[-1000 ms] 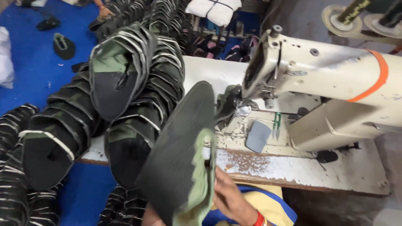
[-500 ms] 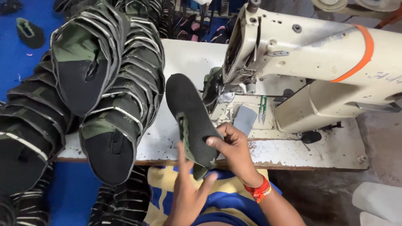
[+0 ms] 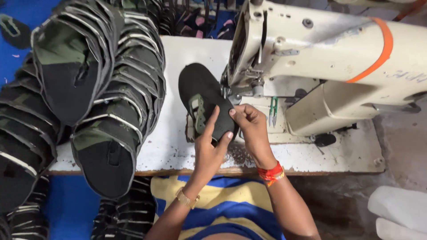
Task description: The person repeatedly picks up black and green slipper uppers from a stack, aligns them under the sewing machine needle, and sews along the edges. After each slipper is stitched, it is placed back on the stack. The process is repeated for multiple slipper uppers throughout the clip.
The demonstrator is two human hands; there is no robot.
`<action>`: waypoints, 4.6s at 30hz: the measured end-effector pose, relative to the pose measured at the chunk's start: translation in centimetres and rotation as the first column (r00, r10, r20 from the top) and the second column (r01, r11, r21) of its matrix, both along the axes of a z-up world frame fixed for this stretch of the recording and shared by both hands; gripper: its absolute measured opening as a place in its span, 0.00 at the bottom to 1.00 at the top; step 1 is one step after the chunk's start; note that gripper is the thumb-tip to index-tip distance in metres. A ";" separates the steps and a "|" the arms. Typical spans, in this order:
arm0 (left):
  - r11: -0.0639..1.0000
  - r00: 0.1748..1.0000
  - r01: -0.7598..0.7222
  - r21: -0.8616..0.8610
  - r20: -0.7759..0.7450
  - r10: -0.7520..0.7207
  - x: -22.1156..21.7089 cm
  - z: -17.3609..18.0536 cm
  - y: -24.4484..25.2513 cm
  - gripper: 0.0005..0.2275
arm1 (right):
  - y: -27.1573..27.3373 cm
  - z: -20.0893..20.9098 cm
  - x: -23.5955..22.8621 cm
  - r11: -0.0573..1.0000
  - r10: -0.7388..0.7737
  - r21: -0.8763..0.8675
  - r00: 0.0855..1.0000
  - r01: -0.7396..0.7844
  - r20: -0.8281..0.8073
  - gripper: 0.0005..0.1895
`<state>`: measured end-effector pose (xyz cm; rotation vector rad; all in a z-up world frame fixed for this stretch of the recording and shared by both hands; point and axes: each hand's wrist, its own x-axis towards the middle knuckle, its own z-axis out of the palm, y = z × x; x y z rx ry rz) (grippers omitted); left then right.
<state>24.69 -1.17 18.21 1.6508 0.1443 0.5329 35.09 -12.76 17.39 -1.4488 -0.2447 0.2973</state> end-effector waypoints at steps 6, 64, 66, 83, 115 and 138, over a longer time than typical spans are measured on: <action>0.978 0.982 0.155 -0.137 0.129 -0.138 1.6 -1.8 3.4 0.28 | 0.8 0.2 -0.6 0.989 -0.096 -0.118 0.994 0.090 -0.050 0.06; 0.743 0.837 0.431 -0.511 -0.080 -0.541 9.1 2.4 10.3 0.33 | -0.6 -4.5 -7.2 0.961 0.275 -0.006 0.959 -0.276 -0.076 0.09; 0.755 0.853 0.383 -0.533 -0.111 -0.510 10.3 1.0 10.7 0.33 | 0.6 -2.4 -7.4 0.973 0.232 0.017 0.962 -0.232 -0.144 0.12; 0.722 0.976 0.213 -0.658 0.118 -0.181 10.5 -6.0 11.6 0.32 | 3.7 1.5 -3.2 0.957 0.072 0.287 0.986 -0.025 -0.153 0.11; 0.892 0.980 0.087 0.444 -0.198 0.003 11.2 1.9 9.8 0.41 | 1.3 -7.0 -5.8 0.952 0.121 -0.282 0.992 -0.122 -0.023 0.16; 0.220 0.870 -0.341 0.914 0.218 0.443 -12.8 20.4 18.9 0.09 | -0.1 3.7 -10.0 0.959 0.155 -0.278 0.712 0.059 0.685 0.09</action>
